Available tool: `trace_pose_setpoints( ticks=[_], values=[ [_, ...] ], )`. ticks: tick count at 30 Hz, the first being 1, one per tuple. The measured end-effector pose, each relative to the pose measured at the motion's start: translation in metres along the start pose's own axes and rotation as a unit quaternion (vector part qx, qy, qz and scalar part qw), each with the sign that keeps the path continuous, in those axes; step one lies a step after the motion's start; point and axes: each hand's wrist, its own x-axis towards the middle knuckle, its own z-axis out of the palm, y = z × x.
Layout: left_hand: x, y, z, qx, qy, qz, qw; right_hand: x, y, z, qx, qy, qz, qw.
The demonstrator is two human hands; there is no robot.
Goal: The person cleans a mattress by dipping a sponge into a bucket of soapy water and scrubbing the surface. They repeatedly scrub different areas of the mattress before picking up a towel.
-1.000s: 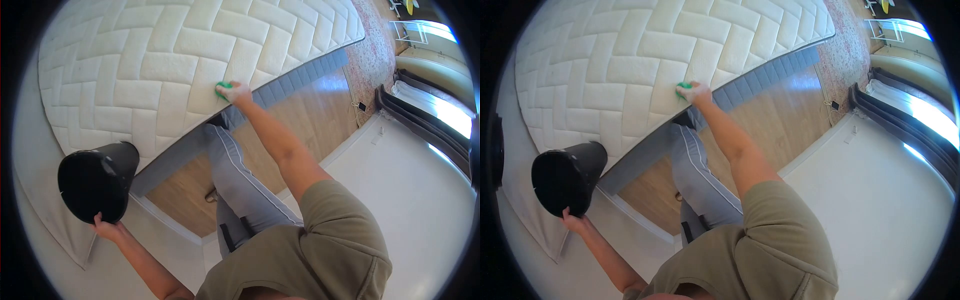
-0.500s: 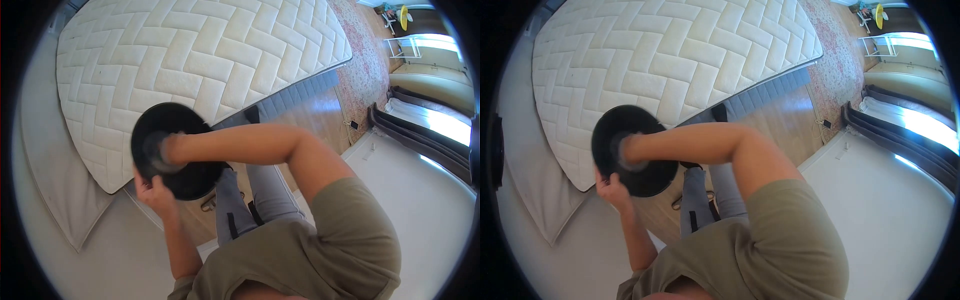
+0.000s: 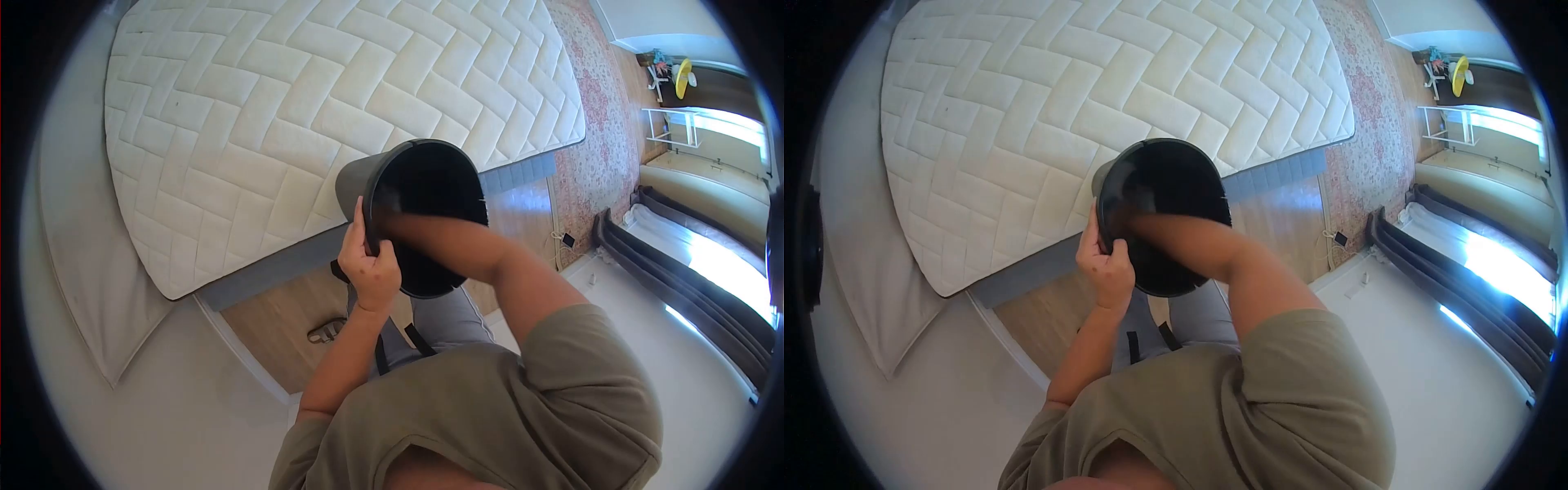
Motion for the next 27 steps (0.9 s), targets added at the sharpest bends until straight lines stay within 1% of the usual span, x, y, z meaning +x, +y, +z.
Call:
trace_pose_setpoints(
  ticks=[2, 4, 5, 6, 7, 8, 9, 10, 11, 12, 14, 15, 16, 17, 18, 19, 20, 22, 24, 25, 26, 27],
  values=[
    [0.012, 0.006, 0.005, 0.014, 0.010, -0.006, 1.000, -0.023, -0.008, -0.048, -0.062, -0.087, -0.027, 0.994],
    [0.025, 0.005, 0.005, 0.031, 0.024, -0.015, 0.999, -0.048, -0.020, -0.091, -0.142, -0.163, -0.047, 0.975],
    [0.033, 0.002, 0.001, 0.008, 0.055, 0.002, 0.998, -0.060, -0.024, -0.110, -0.176, -0.191, -0.055, 0.964],
    [0.040, -0.002, -0.002, -0.016, 0.085, 0.018, 0.996, -0.067, -0.027, -0.124, -0.204, -0.209, -0.056, 0.955],
    [0.048, -0.005, -0.005, -0.013, 0.085, 0.016, 0.996, -0.072, -0.027, -0.135, -0.228, -0.213, -0.055, 0.948],
    [0.056, -0.007, -0.008, -0.025, 0.123, 0.024, 0.992, -0.075, -0.025, -0.142, -0.243, -0.205, -0.051, 0.947],
    [0.064, -0.008, -0.012, -0.037, 0.160, 0.030, 0.986, -0.066, -0.018, -0.139, -0.231, -0.176, -0.034, 0.956],
    [0.073, -0.008, -0.017, -0.024, 0.169, 0.035, 0.985, -0.064, -0.019, -0.146, -0.218, -0.146, -0.017, 0.965],
    [0.083, -0.006, -0.023, -0.010, 0.176, 0.039, 0.984, -0.069, -0.015, -0.151, -0.236, -0.098, -0.021, 0.967],
    [0.093, 0.001, -0.027, -0.008, 0.186, 0.039, 0.982, -0.088, -0.021, -0.176, -0.252, -0.051, -0.025, 0.966],
    [0.114, 0.002, -0.038, -0.004, 0.196, 0.039, 0.980, -0.111, -0.014, -0.205, -0.170, 0.116, -0.058, 0.977],
    [0.124, -0.003, -0.047, 0.016, 0.232, 0.036, 0.972, -0.118, -0.001, -0.217, -0.101, 0.186, -0.086, 0.974],
    [0.135, -0.007, -0.059, 0.036, 0.268, 0.035, 0.962, -0.123, 0.015, -0.224, -0.030, 0.255, -0.112, 0.960],
    [0.147, -0.010, -0.073, 0.003, 0.295, 0.031, 0.955, -0.127, 0.032, -0.225, 0.039, 0.324, -0.145, 0.934],
    [0.156, -0.008, -0.085, -0.042, 0.299, 0.022, 0.953, -0.130, 0.049, -0.225, 0.143, 0.294, -0.095, 0.940],
    [0.163, -0.003, -0.097, -0.085, 0.303, 0.013, 0.949, -0.124, 0.070, -0.217, 0.196, 0.290, -0.041, 0.936],
    [0.169, 0.000, -0.110, -0.091, 0.317, -0.008, 0.944, -0.112, 0.095, -0.197, 0.247, 0.281, 0.014, 0.927],
    [0.182, -0.001, -0.139, -0.108, 0.333, -0.035, 0.936, -0.071, 0.155, -0.134, 0.230, 0.377, 0.028, 0.897],
    [0.184, -0.013, -0.179, -0.112, 0.344, -0.051, 0.931, -0.037, 0.201, -0.088, 0.245, 0.431, 0.131, 0.858],
    [0.184, -0.021, -0.201, -0.114, 0.354, -0.057, 0.927, -0.003, 0.250, -0.054, 0.179, 0.523, 0.155, 0.819],
    [0.183, -0.029, -0.237, -0.135, 0.351, -0.082, 0.923, 0.014, 0.270, -0.050, 0.082, 0.571, 0.193, 0.794],
    [0.181, -0.037, -0.265, -0.157, 0.349, -0.106, 0.918, 0.031, 0.282, -0.046, -0.019, 0.613, 0.228, 0.757]
  ],
)
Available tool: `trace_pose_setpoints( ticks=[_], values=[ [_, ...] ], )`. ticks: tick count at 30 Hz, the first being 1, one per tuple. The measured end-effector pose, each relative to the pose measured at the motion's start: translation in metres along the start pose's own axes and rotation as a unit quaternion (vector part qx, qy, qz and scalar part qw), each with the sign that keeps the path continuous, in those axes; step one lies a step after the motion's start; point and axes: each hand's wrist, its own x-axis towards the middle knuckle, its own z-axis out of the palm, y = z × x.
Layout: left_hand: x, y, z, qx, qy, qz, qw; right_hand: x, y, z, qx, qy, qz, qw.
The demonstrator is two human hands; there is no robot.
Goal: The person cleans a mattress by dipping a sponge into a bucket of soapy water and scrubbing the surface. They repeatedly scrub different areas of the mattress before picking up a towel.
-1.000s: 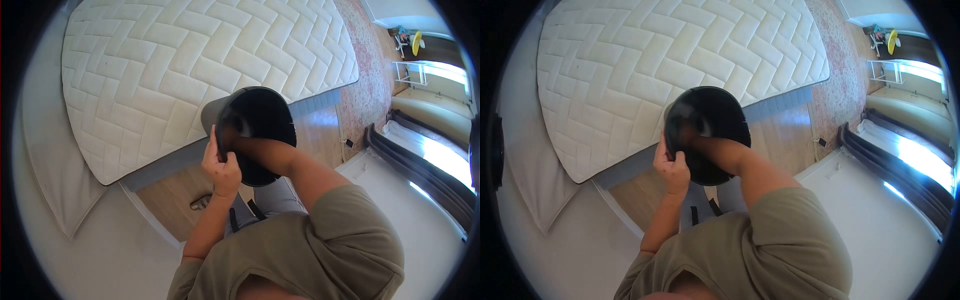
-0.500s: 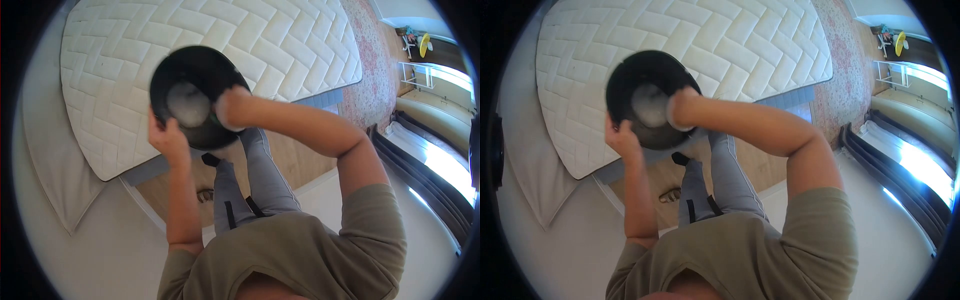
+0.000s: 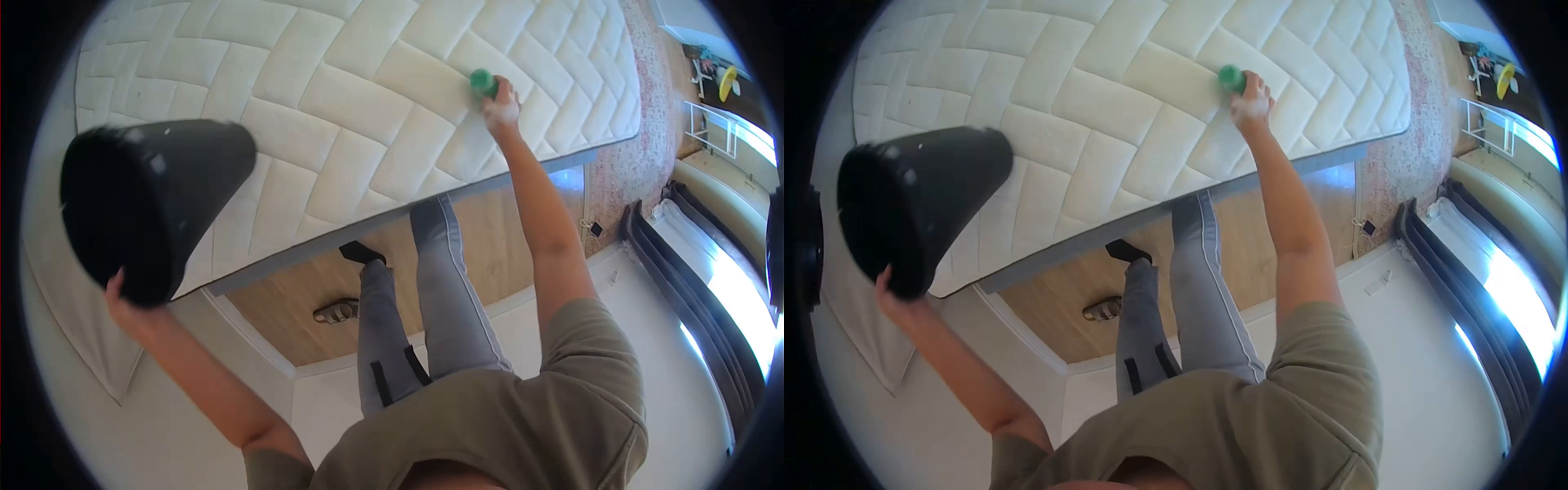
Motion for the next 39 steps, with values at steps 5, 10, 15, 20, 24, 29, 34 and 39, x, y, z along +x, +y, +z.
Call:
trace_pose_setpoints(
  ticks=[5, 10, 15, 20, 24, 29, 34, 39],
  values=[
    [0.023, -0.007, -0.042, 0.054, 0.068, 0.062, 0.994, -0.063, -0.127, 0.072, 0.054, -0.108, -0.099, 0.988],
    [0.039, 0.001, -0.050, 0.093, 0.099, 0.066, 0.989, -0.092, -0.124, 0.049, 0.127, -0.233, -0.351, 0.898],
    [0.030, -0.006, -0.048, 0.105, 0.090, 0.058, 0.989, -0.021, 0.041, 0.076, 0.076, -0.195, -0.160, 0.965],
    [0.024, -0.010, -0.030, 0.108, 0.125, 0.088, 0.982, -0.133, -0.151, 0.043, 0.056, -0.299, -0.240, 0.922],
    [0.036, -0.002, -0.046, 0.111, 0.114, 0.065, 0.985, -0.090, -0.128, 0.039, 0.063, -0.381, -0.369, 0.846],
    [0.038, -0.006, -0.069, 0.102, 0.091, 0.052, 0.989, 0.010, -0.043, 0.039, -0.078, -0.153, -0.179, 0.969],
    [0.026, -0.011, -0.048, 0.099, 0.093, 0.059, 0.989, -0.125, -0.146, 0.036, 0.062, -0.266, -0.268, 0.924],
    [0.038, -0.009, -0.064, 0.099, 0.091, 0.026, 0.991, -0.070, -0.076, 0.038, 0.056, -0.283, -0.318, 0.903]
  ],
)
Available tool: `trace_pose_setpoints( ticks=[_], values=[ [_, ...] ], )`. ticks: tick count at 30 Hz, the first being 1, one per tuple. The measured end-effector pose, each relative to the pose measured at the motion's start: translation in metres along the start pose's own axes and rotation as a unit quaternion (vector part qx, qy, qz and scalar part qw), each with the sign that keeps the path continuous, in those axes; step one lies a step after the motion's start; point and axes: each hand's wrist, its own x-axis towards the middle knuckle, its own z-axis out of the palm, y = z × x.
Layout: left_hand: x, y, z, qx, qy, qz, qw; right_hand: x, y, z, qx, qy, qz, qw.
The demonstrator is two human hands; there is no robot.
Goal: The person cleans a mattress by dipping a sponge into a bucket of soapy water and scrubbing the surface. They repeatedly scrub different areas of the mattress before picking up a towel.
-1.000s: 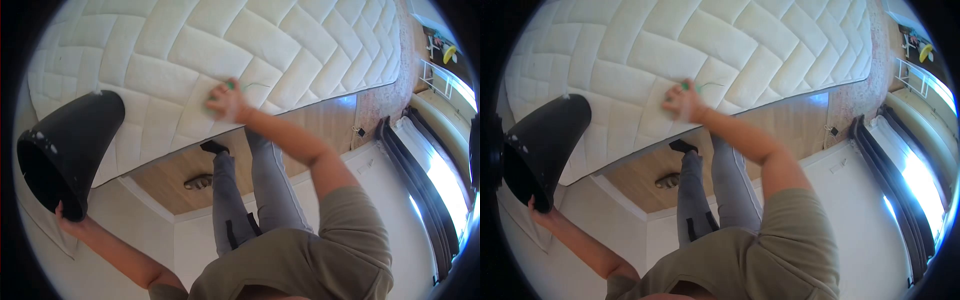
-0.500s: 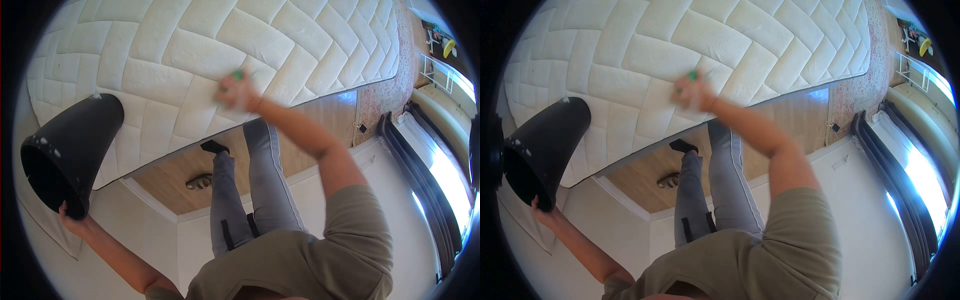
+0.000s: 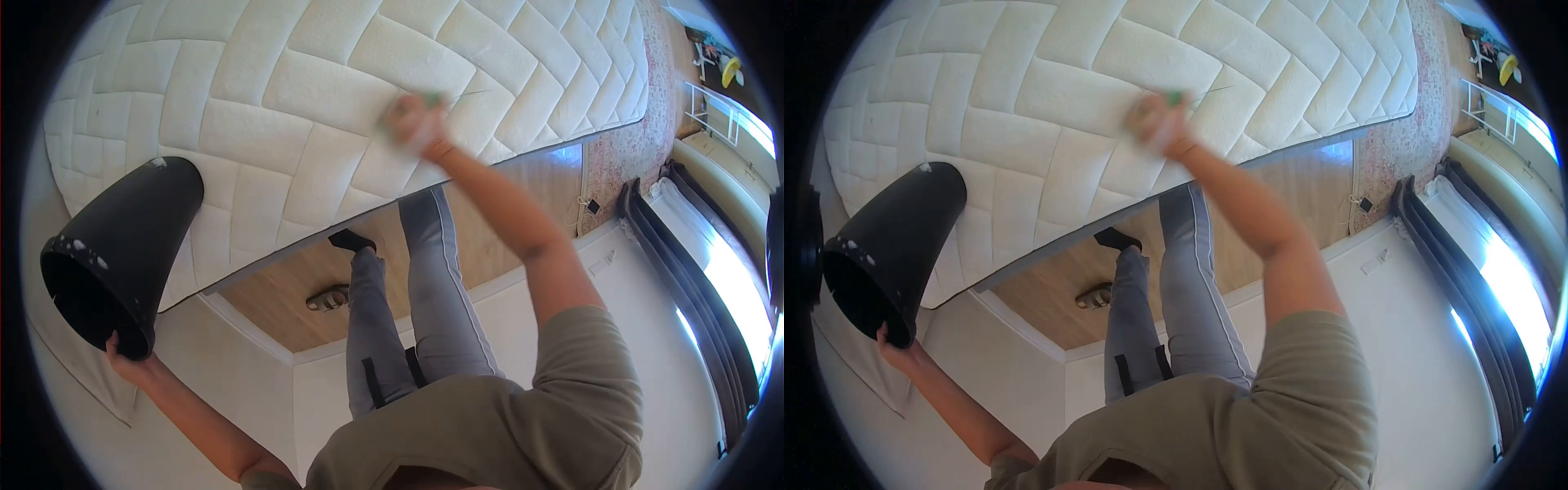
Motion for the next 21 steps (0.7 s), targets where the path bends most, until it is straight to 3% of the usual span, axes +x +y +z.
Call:
trace_pose_setpoints(
  ticks=[2, 3, 4, 6, 8, 11, 13, 14, 15, 17, 18, 19, 20, 21],
  values=[
    [-0.014, 0.002, 0.005, 0.006, 0.037, 0.002, 0.999, -0.026, 0.085, -0.009, -0.138, 0.183, 0.192, 0.954],
    [-0.020, 0.002, 0.008, 0.002, 0.040, 0.001, 0.999, -0.053, 0.115, -0.019, -0.091, 0.178, 0.322, 0.926],
    [-0.027, 0.000, 0.013, -0.002, 0.032, 0.015, 0.999, -0.049, 0.106, -0.030, -0.096, 0.177, 0.318, 0.926],
    [-0.032, -0.005, 0.018, -0.010, 0.025, 0.031, 0.999, -0.033, 0.077, -0.040, -0.200, 0.129, 0.596, 0.766],
    [-0.034, -0.005, 0.021, 0.001, 0.066, 0.029, 0.997, 0.024, 0.035, 0.053, -0.213, 0.151, 0.412, 0.873],
    [-0.052, 0.000, 0.036, 0.010, 0.036, 0.036, 0.999, 0.212, -0.069, 0.031, 0.022, 0.279, 0.378, 0.883],
    [-0.045, 0.005, 0.031, -0.006, 0.043, 0.000, 0.999, 0.292, -0.087, 0.014, -0.020, 0.192, 0.283, 0.939],
    [-0.042, 0.007, 0.031, -0.021, 0.044, -0.039, 0.998, 0.292, -0.078, 0.008, -0.007, 0.198, 0.228, 0.953],
    [-0.043, 0.008, 0.031, -0.015, 0.042, -0.046, 0.998, 0.275, -0.068, 0.001, 0.004, 0.194, 0.180, 0.964],
    [-0.045, 0.008, 0.033, 0.006, 0.050, -0.024, 0.998, 0.189, -0.012, 0.013, -0.041, 0.217, 0.204, 0.954],
    [-0.045, 0.006, 0.034, 0.004, 0.048, -0.030, 0.998, 0.130, 0.012, -0.009, 0.041, 0.187, 0.281, 0.940],
    [-0.046, 0.006, 0.033, 0.017, 0.058, -0.009, 0.998, 0.069, 0.053, -0.004, -0.010, 0.219, 0.276, 0.936],
    [-0.045, 0.005, 0.033, 0.026, 0.067, 0.015, 0.997, 0.004, 0.092, -0.001, 0.001, 0.236, 0.346, 0.908],
    [-0.044, 0.006, 0.031, 0.021, 0.064, 0.012, 0.998, -0.029, 0.110, -0.002, -0.011, 0.245, 0.323, 0.914]
  ],
)
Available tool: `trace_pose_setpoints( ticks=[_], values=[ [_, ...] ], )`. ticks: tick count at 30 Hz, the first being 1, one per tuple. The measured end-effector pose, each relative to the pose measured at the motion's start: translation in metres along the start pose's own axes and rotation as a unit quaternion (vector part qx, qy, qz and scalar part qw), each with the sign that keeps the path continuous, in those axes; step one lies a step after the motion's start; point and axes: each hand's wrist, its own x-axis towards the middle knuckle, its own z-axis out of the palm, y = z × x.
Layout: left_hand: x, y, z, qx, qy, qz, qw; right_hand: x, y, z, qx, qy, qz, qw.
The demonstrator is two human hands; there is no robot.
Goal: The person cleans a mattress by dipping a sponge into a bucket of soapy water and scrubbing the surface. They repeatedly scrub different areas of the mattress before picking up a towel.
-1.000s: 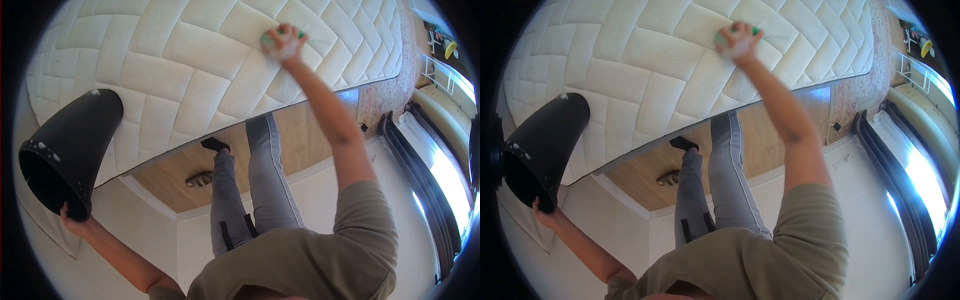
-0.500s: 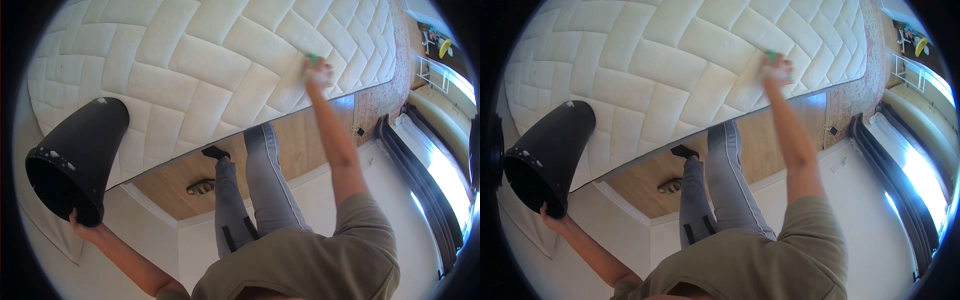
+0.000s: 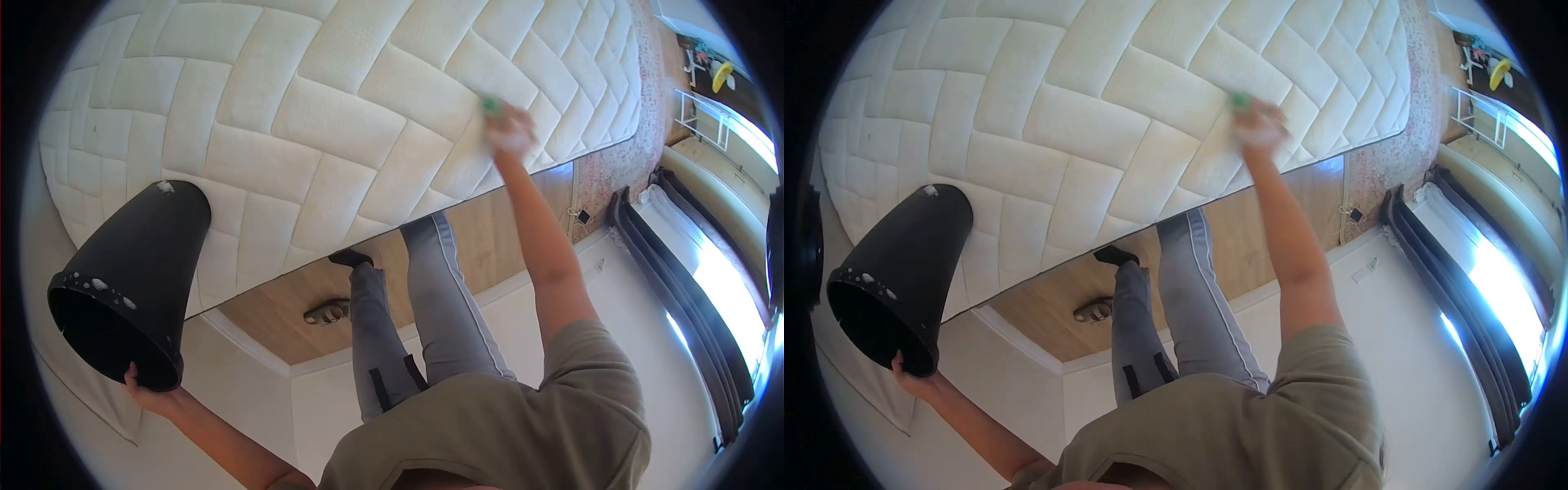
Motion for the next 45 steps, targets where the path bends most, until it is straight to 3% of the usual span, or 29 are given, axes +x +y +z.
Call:
trace_pose_setpoints(
  ticks=[1, 2, 4, 5, 7, 9, 11, 14, 16, 17, 18, 20, 21, 24, 26, 29, 32, 33, 34, 35, 37, 38, 39, 40, 41, 42, 43, 44, 45],
  values=[
    [0.000, -0.002, -0.001, -0.001, -0.010, 0.000, 1.000, -0.011, 0.034, -0.011, -0.003, 0.011, -0.025, 1.000],
    [0.000, -0.003, -0.001, -0.001, -0.020, 0.004, 1.000, -0.013, 0.030, -0.006, -0.111, 0.015, 0.042, 0.993],
    [-0.003, -0.005, -0.003, 0.005, -0.015, 0.010, 1.000, 0.016, -0.066, 0.004, -0.032, -0.091, 0.237, 0.967],
    [-0.005, -0.005, -0.001, 0.010, -0.008, 0.017, 1.000, 0.039, -0.116, 0.039, 0.049, -0.105, 0.214, 0.970],
    [-0.006, -0.001, 0.003, 0.015, -0.015, 0.020, 1.000, 0.077, -0.191, 0.092, 0.217, 0.037, 0.116, 0.969],
    [-0.009, -0.003, 0.002, 0.016, -0.012, 0.021, 1.000, 0.122, -0.245, 0.101, 0.101, 0.055, 0.003, 0.993],
    [0.002, 0.000, -0.004, 0.039, -0.001, 0.008, 0.999, 0.135, -0.258, 0.094, -0.031, 0.057, -0.097, 0.993],
    [0.002, 0.000, -0.003, 0.011, -0.001, -0.020, 1.000, 0.088, -0.098, 0.038, -0.082, -0.051, 0.002, 0.995],
    [-0.005, 0.000, 0.002, 0.011, -0.003, -0.024, 1.000, 0.026, 0.036, -0.012, -0.088, -0.025, 0.089, 0.992],
    [-0.005, 0.000, 0.004, 0.013, -0.004, -0.018, 1.000, 0.015, 0.041, -0.062, -0.214, -0.081, 0.195, 0.954],
    [-0.001, -0.003, 0.002, 0.011, -0.007, -0.022, 1.000, 0.018, 0.036, -0.060, -0.218, -0.078, 0.195, 0.953],
    [0.011, -0.006, -0.007, 0.013, -0.002, 0.004, 1.000, 0.025, 0.007, -0.023, -0.298, 0.098, 0.243, 0.918],
    [0.009, -0.006, -0.007, 0.013, -0.003, 0.007, 1.000, 0.045, -0.024, -0.004, 0.031, 0.079, 0.177, 0.980],
    [0.004, -0.002, -0.003, 0.032, 0.005, 0.026, 0.999, 0.108, -0.162, 0.079, 0.012, 0.047, 0.126, 0.991],
    [0.005, -0.003, -0.006, 0.014, -0.034, 0.013, 0.999, 0.148, -0.237, 0.085, -0.051, -0.001, -0.048, 0.998],
    [0.005, 0.003, -0.008, 0.078, 0.003, 0.061, 0.995, 0.143, -0.188, 0.066, -0.001, -0.018, -0.080, 0.997],
    [0.001, 0.006, 0.001, 0.075, 0.027, 0.019, 0.997, 0.102, -0.028, 0.005, -0.060, 0.022, -0.053, 0.997],
    [-0.001, 0.006, 0.006, 0.072, 0.027, 0.014, 0.997, 0.090, 0.027, -0.021, -0.084, -0.052, 0.040, 0.994],
    [-0.005, 0.008, 0.010, 0.073, 0.032, 0.014, 0.997, 0.079, 0.087, -0.038, -0.029, 0.024, 0.075, 0.996],
    [-0.008, 0.009, 0.012, 0.074, 0.041, 0.016, 0.996, 0.078, 0.108, -0.067, -0.177, -0.028, 0.202, 0.963],
    [-0.011, 0.008, 0.013, 0.074, 0.045, 0.005, 0.996, 0.080, 0.085, -0.067, -0.234, -0.030, 0.252, 0.938],
    [-0.013, 0.010, 0.013, 0.073, 0.048, 0.001, 0.996, 0.083, 0.051, -0.045, -0.222, -0.035, 0.253, 0.941],
    [-0.011, 0.010, 0.011, 0.073, 0.056, 0.003, 0.996, 0.077, 0.014, -0.020, -0.098, -0.187, 0.229, 0.950],
    [-0.004, 0.008, 0.004, 0.074, 0.034, -0.010, 0.997, 0.051, -0.032, 0.018, 0.060, -0.162, 0.131, 0.976],
    [0.000, 0.010, -0.004, 0.078, 0.010, -0.026, 0.997, 0.024, -0.083, 0.048, 0.263, -0.167, 0.082, 0.947],
    [-0.001, 0.016, -0.008, 0.083, 0.014, -0.025, 0.996, 0.004, -0.131, 0.071, 0.624, -0.198, 0.150, 0.741],
    [-0.001, 0.017, -0.006, 0.081, 0.022, -0.031, 0.996, 0.003, -0.161, 0.081, 0.736, -0.238, 0.140, 0.618],
    [-0.001, 0.014, -0.002, 0.078, 0.029, -0.039, 0.996, 0.022, -0.165, 0.079, 0.705, -0.281, 0.078, 0.647],
    [0.002, 0.018, -0.003, 0.083, 0.031, -0.041, 0.995, 0.057, -0.152, 0.067, 0.539, -0.310, -0.111, 0.775]
  ],
)
